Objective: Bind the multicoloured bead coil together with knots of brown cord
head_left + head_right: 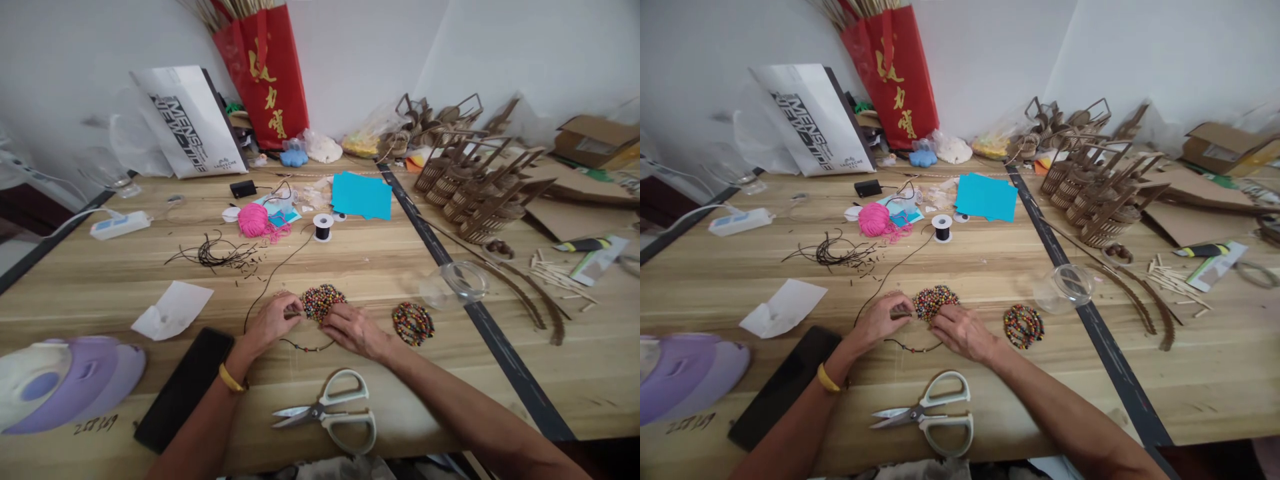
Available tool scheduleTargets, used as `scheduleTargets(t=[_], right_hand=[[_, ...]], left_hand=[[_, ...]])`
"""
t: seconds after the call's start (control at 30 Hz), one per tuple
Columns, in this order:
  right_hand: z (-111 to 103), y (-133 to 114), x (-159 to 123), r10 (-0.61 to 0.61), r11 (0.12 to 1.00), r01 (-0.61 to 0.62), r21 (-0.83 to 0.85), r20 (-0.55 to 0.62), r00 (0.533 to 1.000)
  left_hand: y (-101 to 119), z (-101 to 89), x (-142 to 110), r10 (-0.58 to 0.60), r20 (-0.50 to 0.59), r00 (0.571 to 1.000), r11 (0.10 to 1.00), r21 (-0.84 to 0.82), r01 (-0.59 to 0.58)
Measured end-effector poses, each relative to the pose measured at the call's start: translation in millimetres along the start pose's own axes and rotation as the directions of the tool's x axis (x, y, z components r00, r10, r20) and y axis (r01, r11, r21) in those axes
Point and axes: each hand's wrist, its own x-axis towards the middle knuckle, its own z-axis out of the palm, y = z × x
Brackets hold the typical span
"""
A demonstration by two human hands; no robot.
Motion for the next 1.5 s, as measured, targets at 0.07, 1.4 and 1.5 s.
scheduleTargets(t=[0.07,1.4,1.5], right_hand=[[1,0,1,-0.004,0.998,0.005,-0.057,0.007,1.000],[-6,-1,1,-0.059,0.971,0.123,0.204,-0.291,0.955],[-7,-2,2,-0.089,0.973,0.139,0.185,-0.255,0.963]], left_hand=[[1,-0.3,-1,-0.004,0.008,1.000,1.000,0.009,0.004],[26,27.5,-3,-0.111,0.124,0.986,0.728,-0.665,0.165],[27,31.2,-2,-0.124,0.128,0.984,0.715,-0.676,0.178]])
